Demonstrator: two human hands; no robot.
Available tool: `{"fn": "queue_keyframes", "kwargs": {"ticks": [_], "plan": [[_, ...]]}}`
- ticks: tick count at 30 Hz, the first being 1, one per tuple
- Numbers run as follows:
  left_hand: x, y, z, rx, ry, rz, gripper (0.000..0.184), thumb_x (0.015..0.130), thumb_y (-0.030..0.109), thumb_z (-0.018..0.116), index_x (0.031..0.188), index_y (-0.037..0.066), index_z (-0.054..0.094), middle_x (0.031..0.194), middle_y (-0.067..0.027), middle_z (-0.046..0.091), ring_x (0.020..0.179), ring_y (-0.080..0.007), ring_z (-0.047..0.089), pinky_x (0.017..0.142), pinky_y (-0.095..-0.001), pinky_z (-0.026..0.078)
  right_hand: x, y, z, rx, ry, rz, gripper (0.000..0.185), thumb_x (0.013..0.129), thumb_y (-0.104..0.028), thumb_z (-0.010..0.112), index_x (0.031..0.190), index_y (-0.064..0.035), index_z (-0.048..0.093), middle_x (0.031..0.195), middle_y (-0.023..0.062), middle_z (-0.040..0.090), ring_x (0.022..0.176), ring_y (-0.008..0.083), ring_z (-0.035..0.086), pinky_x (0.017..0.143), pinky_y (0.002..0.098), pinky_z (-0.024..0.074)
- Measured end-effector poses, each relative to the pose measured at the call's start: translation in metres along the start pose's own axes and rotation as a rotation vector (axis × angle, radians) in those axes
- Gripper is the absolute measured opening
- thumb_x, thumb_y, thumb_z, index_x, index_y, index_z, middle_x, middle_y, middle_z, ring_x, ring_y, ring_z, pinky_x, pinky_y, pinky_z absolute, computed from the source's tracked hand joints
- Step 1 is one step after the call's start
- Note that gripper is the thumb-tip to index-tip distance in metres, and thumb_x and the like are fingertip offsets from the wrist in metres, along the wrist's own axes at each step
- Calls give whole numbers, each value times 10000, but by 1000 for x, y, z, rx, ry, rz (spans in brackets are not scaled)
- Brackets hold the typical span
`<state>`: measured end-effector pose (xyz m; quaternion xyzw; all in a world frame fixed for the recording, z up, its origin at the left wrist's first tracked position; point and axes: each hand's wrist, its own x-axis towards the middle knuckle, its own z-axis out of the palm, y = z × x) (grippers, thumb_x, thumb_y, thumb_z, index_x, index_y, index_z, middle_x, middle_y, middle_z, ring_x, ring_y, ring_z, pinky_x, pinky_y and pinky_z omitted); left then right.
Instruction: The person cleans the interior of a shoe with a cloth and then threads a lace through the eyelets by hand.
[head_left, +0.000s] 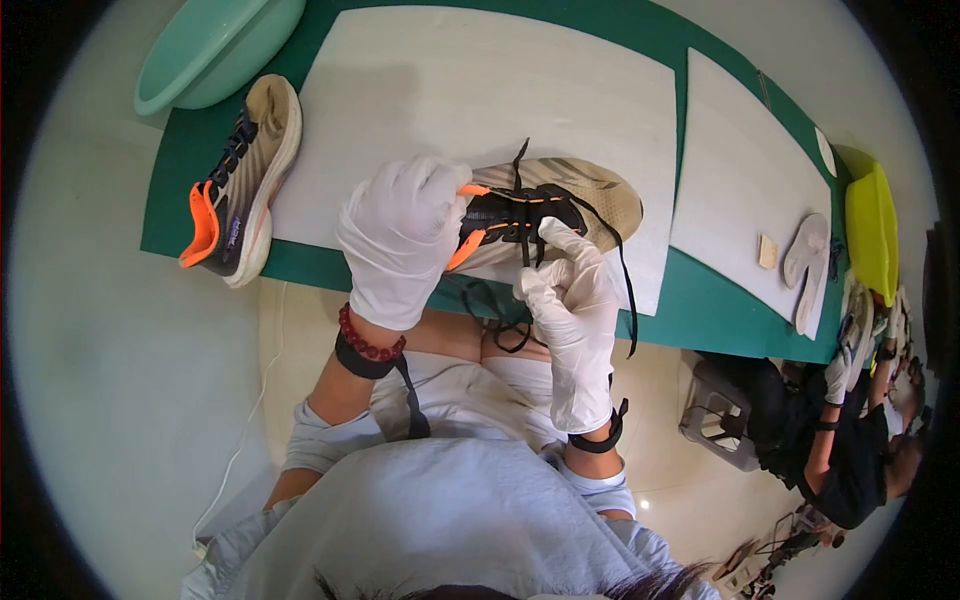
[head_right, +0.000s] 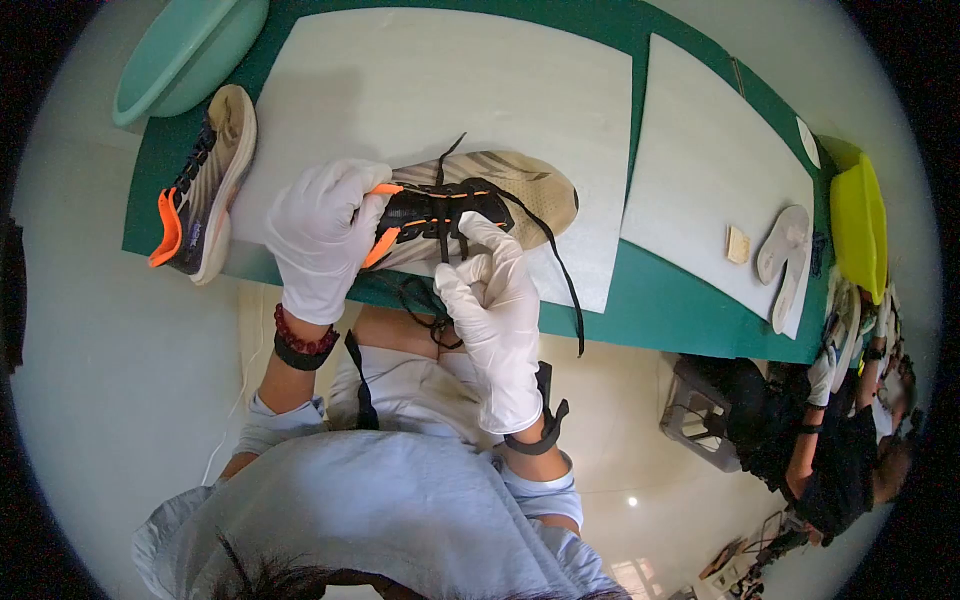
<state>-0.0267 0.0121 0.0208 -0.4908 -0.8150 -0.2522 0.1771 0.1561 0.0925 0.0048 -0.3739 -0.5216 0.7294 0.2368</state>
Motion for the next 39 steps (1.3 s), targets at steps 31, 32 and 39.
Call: {"fn": "queue_keyframes", "kwargs": {"ticks": [31, 32, 39], "plan": [[1, 1, -1, -7, -18, -14, 205, 776, 66, 763, 966, 143, 772, 933, -8, 733, 825, -245, 674, 705, -367, 532, -28, 6, -28, -624, 30, -208, 172, 952, -87, 811, 874, 12, 693, 804, 3, 686, 700, 45, 556, 656, 223, 470], [1, 1, -1, -13, -14, -11, 206, 775, 65, 763, 966, 142, 771, 932, -8, 733, 826, -244, 675, 705, -368, 532, -28, 6, -28, -608, 32, -210, 171, 950, -84, 812, 874, 11, 693, 807, 5, 688, 700, 46, 556, 655, 225, 471], [0, 0, 0, -4, -16, -11, 210, 773, 67, 765, 970, 140, 770, 931, -11, 732, 826, -246, 674, 700, -367, 528, -29, 9, -28, -600, 17, -245, 212, 945, -129, 810, 844, -14, 664, 811, 100, 725, 639, 134, 558, 617, 275, 482]]}}
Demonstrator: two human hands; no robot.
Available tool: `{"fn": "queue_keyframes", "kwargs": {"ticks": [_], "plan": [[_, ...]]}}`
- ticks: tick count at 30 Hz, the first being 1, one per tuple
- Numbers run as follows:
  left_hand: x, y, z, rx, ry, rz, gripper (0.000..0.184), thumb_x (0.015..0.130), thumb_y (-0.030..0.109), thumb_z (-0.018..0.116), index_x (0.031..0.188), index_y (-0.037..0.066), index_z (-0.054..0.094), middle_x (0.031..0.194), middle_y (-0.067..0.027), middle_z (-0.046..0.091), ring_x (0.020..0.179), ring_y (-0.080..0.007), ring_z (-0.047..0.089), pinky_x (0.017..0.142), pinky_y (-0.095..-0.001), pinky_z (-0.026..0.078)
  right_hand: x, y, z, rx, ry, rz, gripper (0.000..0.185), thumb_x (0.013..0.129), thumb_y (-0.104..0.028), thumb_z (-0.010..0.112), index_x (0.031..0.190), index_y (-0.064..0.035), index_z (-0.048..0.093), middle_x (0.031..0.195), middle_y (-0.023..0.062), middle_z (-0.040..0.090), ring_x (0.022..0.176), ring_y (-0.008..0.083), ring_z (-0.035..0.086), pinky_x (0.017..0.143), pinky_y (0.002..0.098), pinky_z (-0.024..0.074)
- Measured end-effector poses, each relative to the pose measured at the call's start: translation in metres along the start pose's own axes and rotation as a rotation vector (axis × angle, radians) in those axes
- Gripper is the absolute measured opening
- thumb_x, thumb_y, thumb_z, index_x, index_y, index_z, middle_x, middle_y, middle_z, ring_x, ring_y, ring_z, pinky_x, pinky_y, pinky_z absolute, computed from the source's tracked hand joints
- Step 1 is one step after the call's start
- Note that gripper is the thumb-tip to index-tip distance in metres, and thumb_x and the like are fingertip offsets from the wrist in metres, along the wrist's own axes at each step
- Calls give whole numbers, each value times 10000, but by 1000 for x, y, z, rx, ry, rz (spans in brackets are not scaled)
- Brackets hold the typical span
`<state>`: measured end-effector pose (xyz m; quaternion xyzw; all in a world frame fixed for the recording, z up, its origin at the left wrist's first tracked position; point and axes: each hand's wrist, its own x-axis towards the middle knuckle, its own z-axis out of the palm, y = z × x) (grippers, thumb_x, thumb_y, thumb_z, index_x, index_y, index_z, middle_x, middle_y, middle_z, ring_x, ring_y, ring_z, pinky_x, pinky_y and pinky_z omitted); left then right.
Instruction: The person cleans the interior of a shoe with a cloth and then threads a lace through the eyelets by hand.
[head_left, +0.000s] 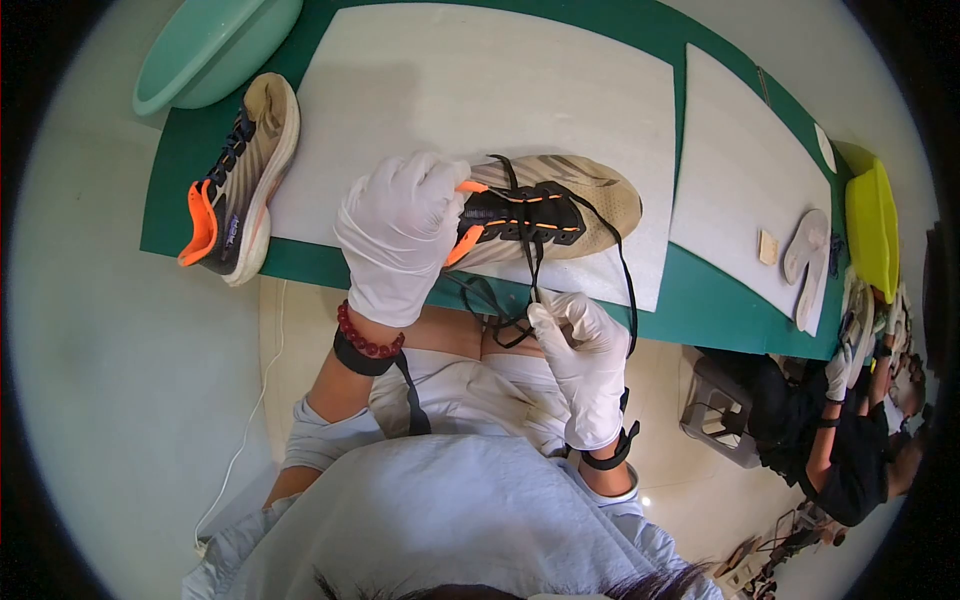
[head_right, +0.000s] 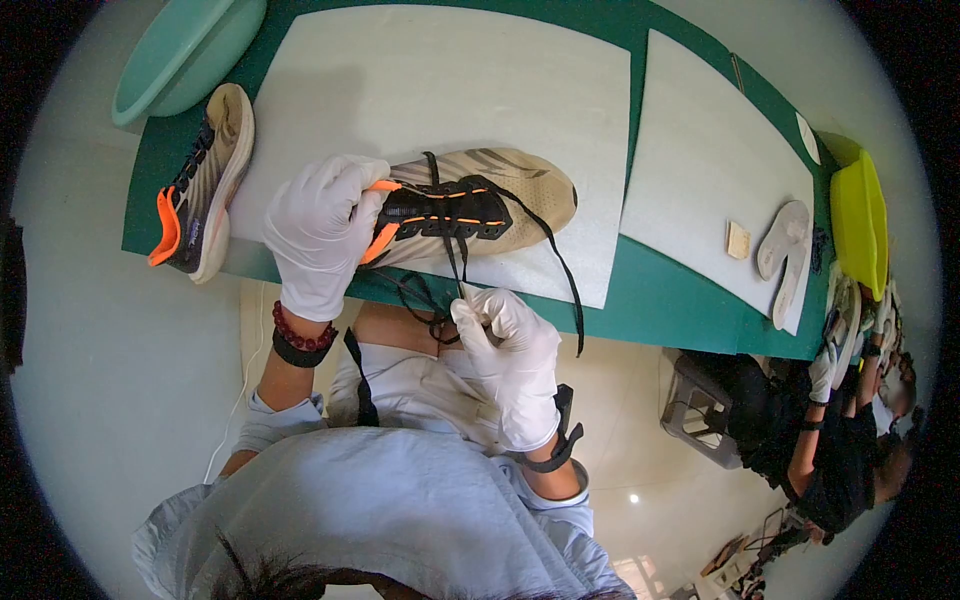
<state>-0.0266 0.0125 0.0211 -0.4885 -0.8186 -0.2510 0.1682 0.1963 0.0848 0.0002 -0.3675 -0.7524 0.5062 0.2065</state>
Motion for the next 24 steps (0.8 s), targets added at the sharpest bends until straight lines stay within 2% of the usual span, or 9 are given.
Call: {"fn": "queue_keyframes", "kwargs": {"ticks": [3, 24], "plan": [[0, 0, 0, 4, -6, 3, 212, 776, 71, 765, 975, 142, 773, 924, -12, 728, 824, -247, 673, 699, -370, 527, -2, -7, -2, -8, -27, 61, 205, 945, -119, 806, 846, -9, 664, 837, 106, 743, 647, 139, 581, 629, 276, 492], [1, 1, -1, 1, 5, 2, 216, 769, 62, 765, 967, 149, 769, 907, -10, 721, 805, -248, 662, 692, -372, 520, -12, -6, -6, -15, -64, 25, 170, 933, -104, 799, 865, -20, 669, 842, 123, 728, 677, 244, 672, 647, 291, 519]]}}
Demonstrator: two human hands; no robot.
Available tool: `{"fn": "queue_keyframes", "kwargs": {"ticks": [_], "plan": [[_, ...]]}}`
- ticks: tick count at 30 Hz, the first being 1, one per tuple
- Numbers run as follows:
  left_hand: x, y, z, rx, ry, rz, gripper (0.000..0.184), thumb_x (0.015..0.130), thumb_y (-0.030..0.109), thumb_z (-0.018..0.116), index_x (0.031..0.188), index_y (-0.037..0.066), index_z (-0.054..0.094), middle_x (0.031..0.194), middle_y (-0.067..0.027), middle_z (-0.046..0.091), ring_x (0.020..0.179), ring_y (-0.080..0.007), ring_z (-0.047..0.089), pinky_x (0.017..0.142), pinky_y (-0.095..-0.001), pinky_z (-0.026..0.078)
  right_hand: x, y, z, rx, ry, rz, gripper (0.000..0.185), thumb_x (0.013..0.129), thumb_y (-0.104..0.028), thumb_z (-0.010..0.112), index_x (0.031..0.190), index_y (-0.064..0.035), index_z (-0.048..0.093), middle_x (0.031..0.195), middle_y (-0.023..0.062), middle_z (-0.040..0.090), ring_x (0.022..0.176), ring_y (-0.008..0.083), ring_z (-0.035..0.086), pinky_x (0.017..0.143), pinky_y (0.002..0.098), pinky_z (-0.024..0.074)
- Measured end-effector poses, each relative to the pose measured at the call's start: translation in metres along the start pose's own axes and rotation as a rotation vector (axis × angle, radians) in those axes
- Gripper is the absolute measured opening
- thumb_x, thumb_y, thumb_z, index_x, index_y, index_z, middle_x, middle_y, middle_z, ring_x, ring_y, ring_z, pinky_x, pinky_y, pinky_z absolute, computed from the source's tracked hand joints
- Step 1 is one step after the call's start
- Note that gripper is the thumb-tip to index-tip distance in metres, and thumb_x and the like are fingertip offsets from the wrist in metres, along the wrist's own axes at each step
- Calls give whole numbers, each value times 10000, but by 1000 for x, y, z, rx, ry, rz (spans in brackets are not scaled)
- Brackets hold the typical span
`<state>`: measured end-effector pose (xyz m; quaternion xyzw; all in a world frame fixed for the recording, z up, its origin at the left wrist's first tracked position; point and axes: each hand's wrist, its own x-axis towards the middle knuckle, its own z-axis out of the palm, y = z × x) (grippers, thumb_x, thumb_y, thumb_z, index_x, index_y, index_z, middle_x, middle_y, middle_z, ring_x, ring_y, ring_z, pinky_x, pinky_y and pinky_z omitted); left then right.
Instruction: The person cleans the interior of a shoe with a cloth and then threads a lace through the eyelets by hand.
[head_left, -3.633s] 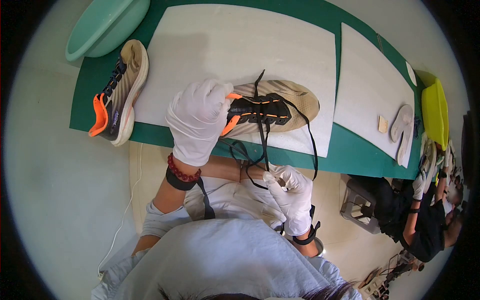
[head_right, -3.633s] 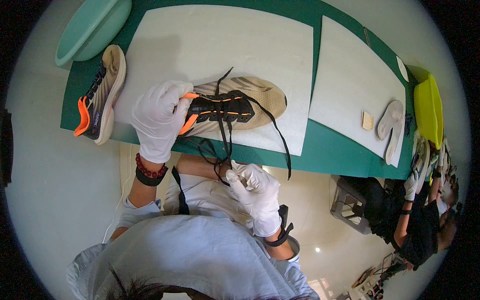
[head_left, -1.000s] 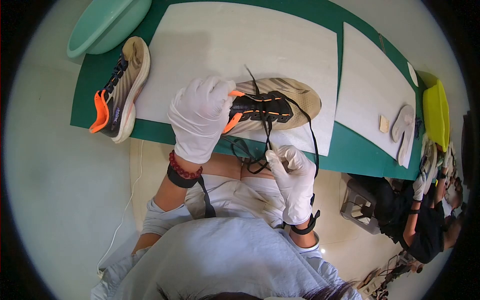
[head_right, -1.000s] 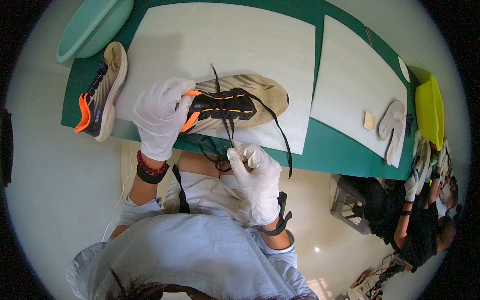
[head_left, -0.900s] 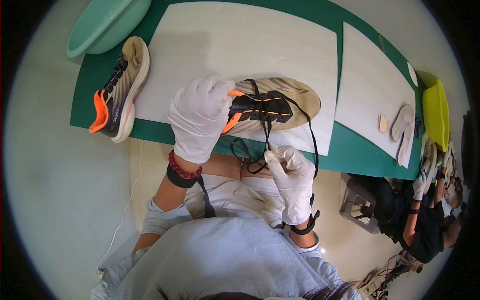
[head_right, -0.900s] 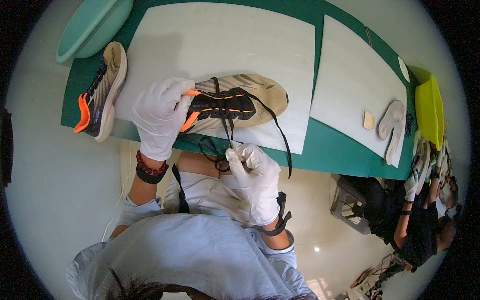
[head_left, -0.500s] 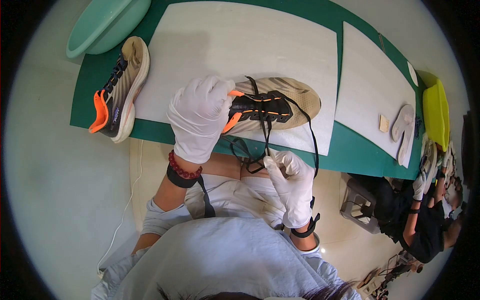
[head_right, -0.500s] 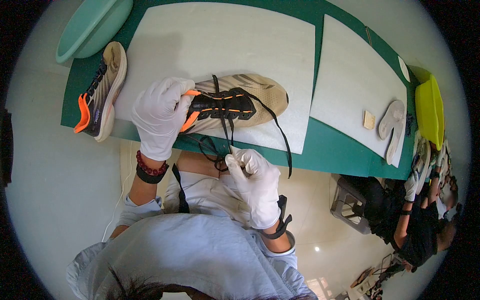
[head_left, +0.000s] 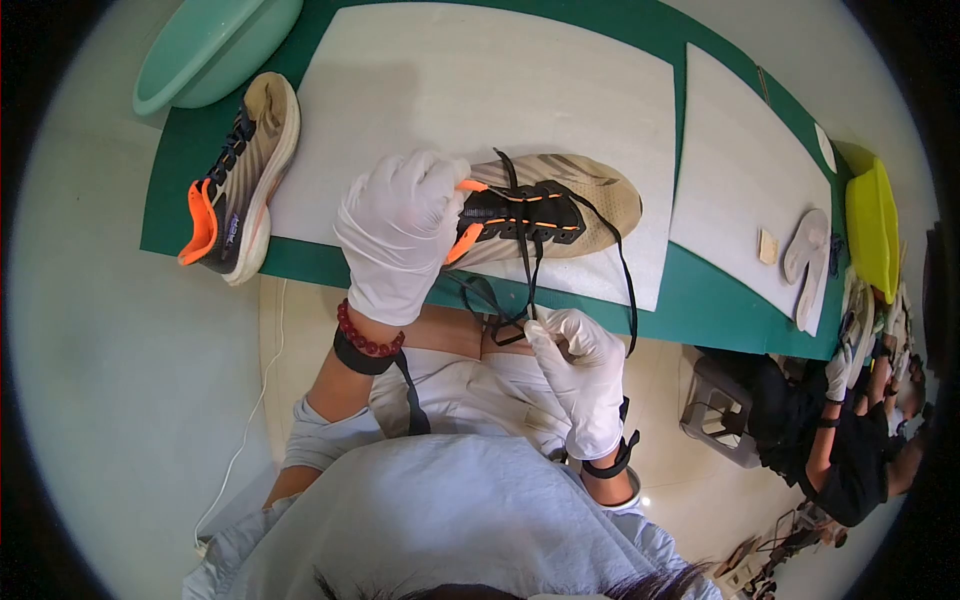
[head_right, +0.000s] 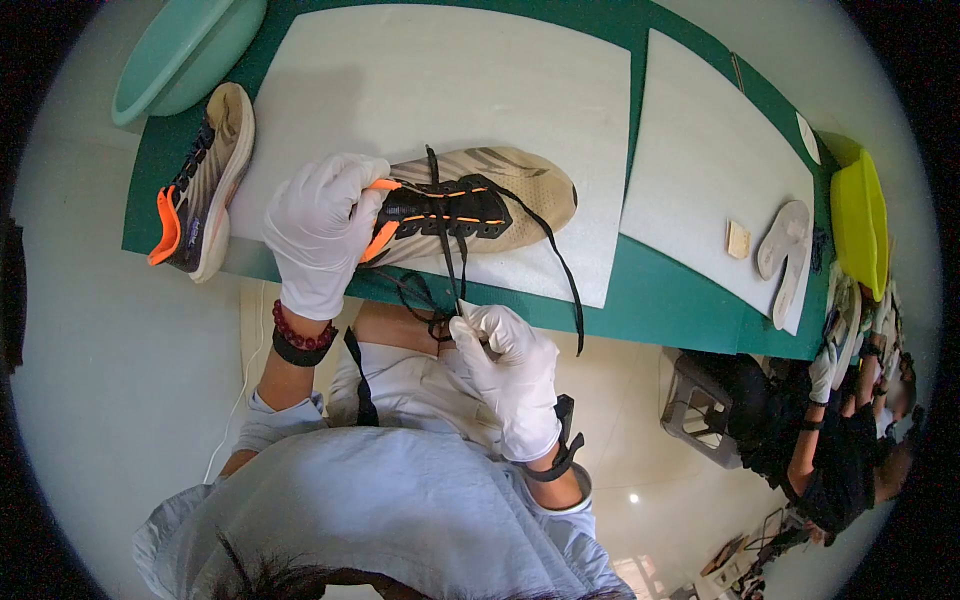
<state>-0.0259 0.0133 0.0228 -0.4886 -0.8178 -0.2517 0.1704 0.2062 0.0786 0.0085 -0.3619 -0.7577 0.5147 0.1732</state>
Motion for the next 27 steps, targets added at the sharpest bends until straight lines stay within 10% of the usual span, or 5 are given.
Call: {"fn": "queue_keyframes", "kwargs": {"ticks": [21, 27], "plan": [[-1, -1, 1, 10, -3, 5, 208, 778, 80, 775, 974, 149, 770, 915, -13, 723, 818, -251, 669, 695, -376, 520, -6, 3, -5, -82, -59, 23, 141, 931, -147, 799, 901, -41, 710, 830, 137, 699, 682, 276, 662, 649, 321, 523], [0, -1, 0, -11, -5, 0, 205, 780, 67, 777, 973, 138, 766, 910, -23, 719, 825, -258, 671, 700, -382, 518, -7, 3, -2, -65, -36, -17, 279, 934, -104, 816, 779, -18, 601, 741, 47, 663, 610, 95, 474, 568, 264, 424]]}}
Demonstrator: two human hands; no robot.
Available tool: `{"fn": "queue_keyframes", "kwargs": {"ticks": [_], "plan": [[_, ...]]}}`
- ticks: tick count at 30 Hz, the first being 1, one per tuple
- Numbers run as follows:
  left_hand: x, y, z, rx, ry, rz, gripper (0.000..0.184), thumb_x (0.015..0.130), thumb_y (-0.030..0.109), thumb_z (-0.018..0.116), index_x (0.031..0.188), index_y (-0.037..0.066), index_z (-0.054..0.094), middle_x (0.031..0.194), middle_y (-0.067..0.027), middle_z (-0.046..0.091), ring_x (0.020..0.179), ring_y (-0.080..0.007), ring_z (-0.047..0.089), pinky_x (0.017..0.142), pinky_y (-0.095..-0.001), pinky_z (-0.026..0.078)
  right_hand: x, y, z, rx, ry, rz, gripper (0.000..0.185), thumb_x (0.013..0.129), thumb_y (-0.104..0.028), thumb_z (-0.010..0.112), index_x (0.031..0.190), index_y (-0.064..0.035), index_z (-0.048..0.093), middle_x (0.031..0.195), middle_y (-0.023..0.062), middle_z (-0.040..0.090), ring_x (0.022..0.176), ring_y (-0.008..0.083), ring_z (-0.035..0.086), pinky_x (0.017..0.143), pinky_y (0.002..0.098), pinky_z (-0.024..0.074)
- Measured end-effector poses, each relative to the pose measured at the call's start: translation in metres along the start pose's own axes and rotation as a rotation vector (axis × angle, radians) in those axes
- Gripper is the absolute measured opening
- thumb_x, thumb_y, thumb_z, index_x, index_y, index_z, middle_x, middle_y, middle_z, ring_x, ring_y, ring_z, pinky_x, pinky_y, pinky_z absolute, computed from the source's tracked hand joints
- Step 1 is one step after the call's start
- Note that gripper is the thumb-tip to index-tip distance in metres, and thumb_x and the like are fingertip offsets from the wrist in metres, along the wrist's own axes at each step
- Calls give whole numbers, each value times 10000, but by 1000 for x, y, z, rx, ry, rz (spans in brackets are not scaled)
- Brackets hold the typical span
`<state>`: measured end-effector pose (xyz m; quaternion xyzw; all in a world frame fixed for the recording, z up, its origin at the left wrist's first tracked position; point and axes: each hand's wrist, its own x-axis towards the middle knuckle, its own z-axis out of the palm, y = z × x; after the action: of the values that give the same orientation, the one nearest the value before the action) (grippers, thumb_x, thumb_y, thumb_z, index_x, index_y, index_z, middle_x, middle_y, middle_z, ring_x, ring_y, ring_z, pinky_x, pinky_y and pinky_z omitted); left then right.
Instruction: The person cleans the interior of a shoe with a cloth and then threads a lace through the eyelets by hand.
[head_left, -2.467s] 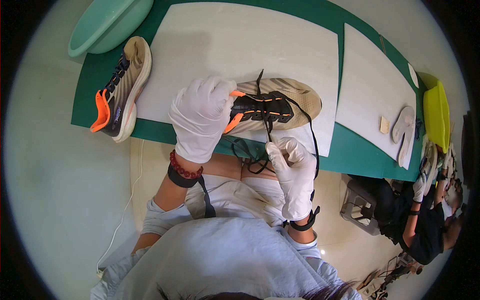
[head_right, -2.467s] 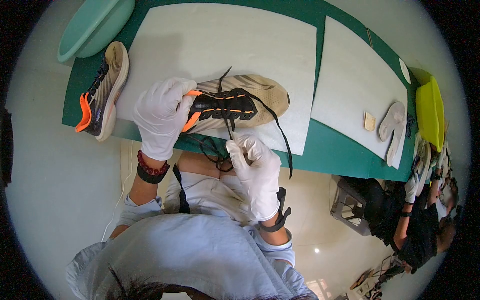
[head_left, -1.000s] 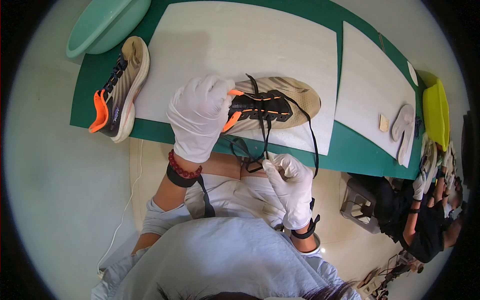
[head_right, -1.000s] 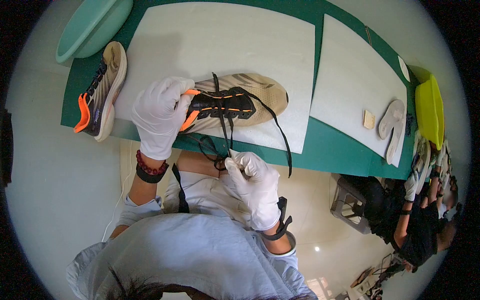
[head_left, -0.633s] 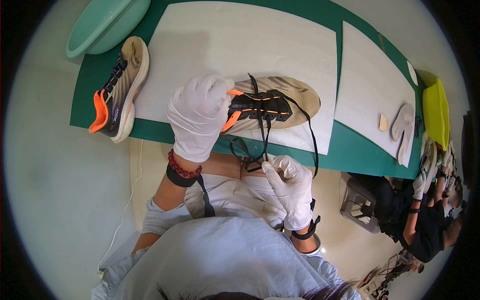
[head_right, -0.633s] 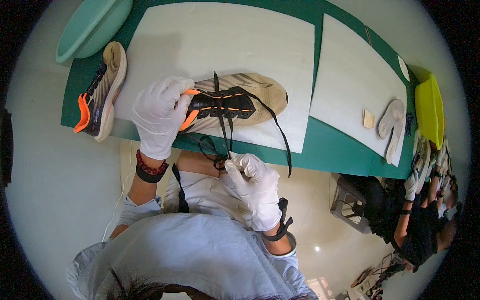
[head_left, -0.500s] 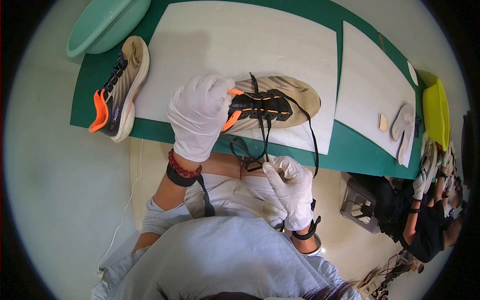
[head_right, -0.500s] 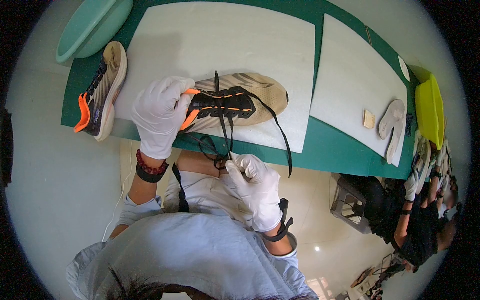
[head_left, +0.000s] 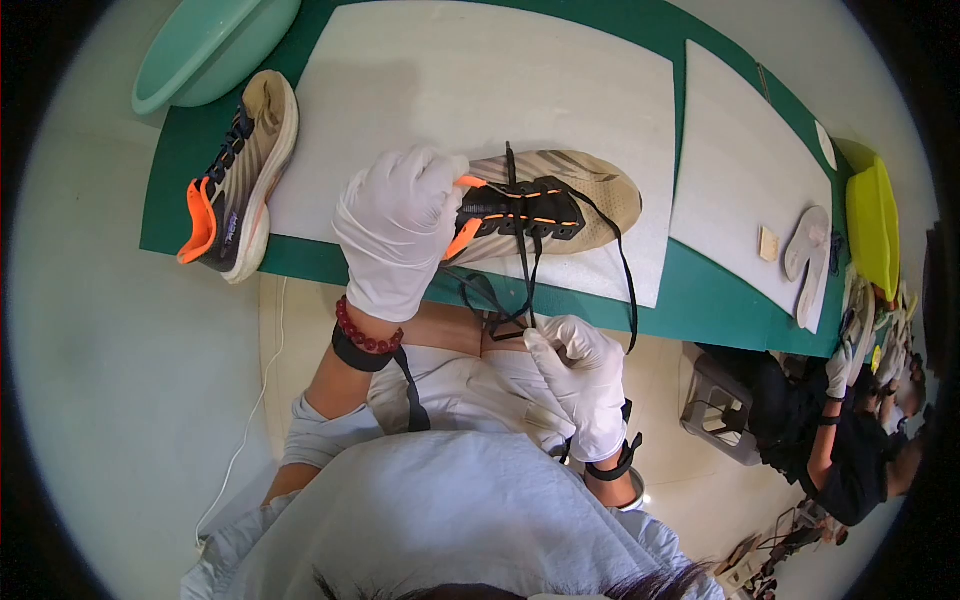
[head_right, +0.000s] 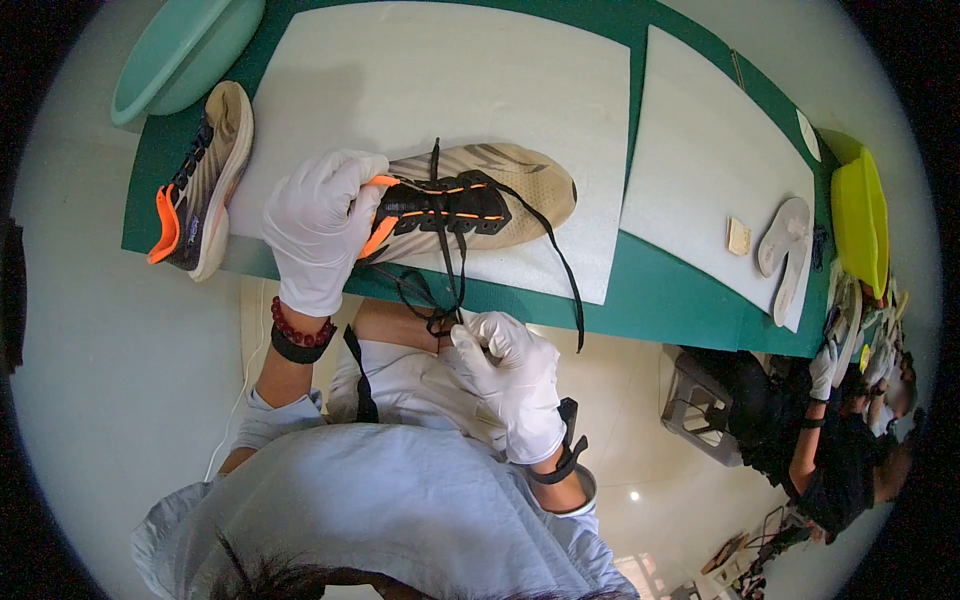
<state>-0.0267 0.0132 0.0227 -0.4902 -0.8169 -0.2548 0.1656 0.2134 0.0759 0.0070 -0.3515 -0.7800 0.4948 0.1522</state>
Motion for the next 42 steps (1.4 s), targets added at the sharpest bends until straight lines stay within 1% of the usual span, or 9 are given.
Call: {"fn": "queue_keyframes", "kwargs": {"ticks": [6, 9, 15, 18, 21, 24, 29, 32, 42], "plan": [[0, 0, 0, 6, -10, -4, 201, 781, 68, 780, 969, 137, 764, 908, -22, 717, 823, -256, 669, 701, -382, 517, -2, 3, -2, -9, -36, 2, 237, 937, -102, 808, 809, -21, 625, 759, 61, 679, 614, 94, 497, 581, 264, 446], [0, 0, 0, 9, -10, -7, 198, 782, 72, 782, 967, 141, 765, 905, -19, 715, 821, -254, 667, 700, -382, 515, -2, -1, -3, -19, -55, 46, 238, 941, -155, 787, 811, -35, 628, 784, 125, 673, 667, 275, 641, 634, 331, 509], [0, 0, 1, 19, 0, 5, 210, 779, 72, 778, 974, 149, 766, 904, -15, 713, 817, -253, 662, 700, -380, 512, -4, -1, -5, -9, -77, 82, 219, 937, -170, 791, 834, -39, 649, 804, 130, 690, 681, 283, 660, 642, 333, 517], [0, 0, 0, 13, -1, 7, 216, 772, 71, 777, 973, 150, 767, 906, -13, 715, 818, -254, 662, 701, -380, 514, -5, 1, -5, -22, -86, 92, 208, 933, -186, 796, 854, -44, 665, 822, 133, 704, 693, 303, 674, 644, 338, 523], [0, -1, 0, 18, -2, 10, 219, 767, 69, 775, 970, 149, 769, 912, -13, 720, 823, -254, 665, 703, -378, 517, -6, 2, -5, -56, -81, 58, 201, 928, -198, 798, 864, -52, 674, 843, 131, 718, 718, 320, 696, 649, 347, 531], [0, 0, 0, 20, -5, 5, 223, 765, 63, 773, 972, 148, 772, 927, -13, 729, 830, -253, 671, 709, -375, 523, -8, 5, -4, -65, -72, 9, 168, 928, -132, 806, 867, -28, 689, 743, 81, 668, 614, 107, 526, 603, 275, 467], [0, 0, 0, 14, -4, 3, 230, 765, 52, 769, 976, 143, 775, 949, -11, 742, 835, -250, 678, 719, -371, 531, -8, 3, -6, -78, -64, 13, 163, 918, -127, 810, 863, -33, 689, 744, 79, 672, 609, 126, 531, 604, 283, 470], [-4, -5, 6, 20, 18, 27, 251, 748, 149, 765, 988, 202, 717, 909, 24, 643, 852, -211, 633, 731, -373, 500, -9, 4, -5, -85, -66, 17, 159, 915, -123, 810, 862, -33, 689, 748, 79, 678, 610, 132, 541, 607, 286, 474], [-4, -6, 7, 35, 26, 36, 234, 756, 157, 755, 982, 204, 712, 902, 25, 645, 841, -214, 632, 720, -374, 498, -14, 9, -7, -115, -106, 49, 150, 913, -128, 819, 894, -31, 705, 790, 85, 714, 633, 127, 589, 632, 287, 504]]}}
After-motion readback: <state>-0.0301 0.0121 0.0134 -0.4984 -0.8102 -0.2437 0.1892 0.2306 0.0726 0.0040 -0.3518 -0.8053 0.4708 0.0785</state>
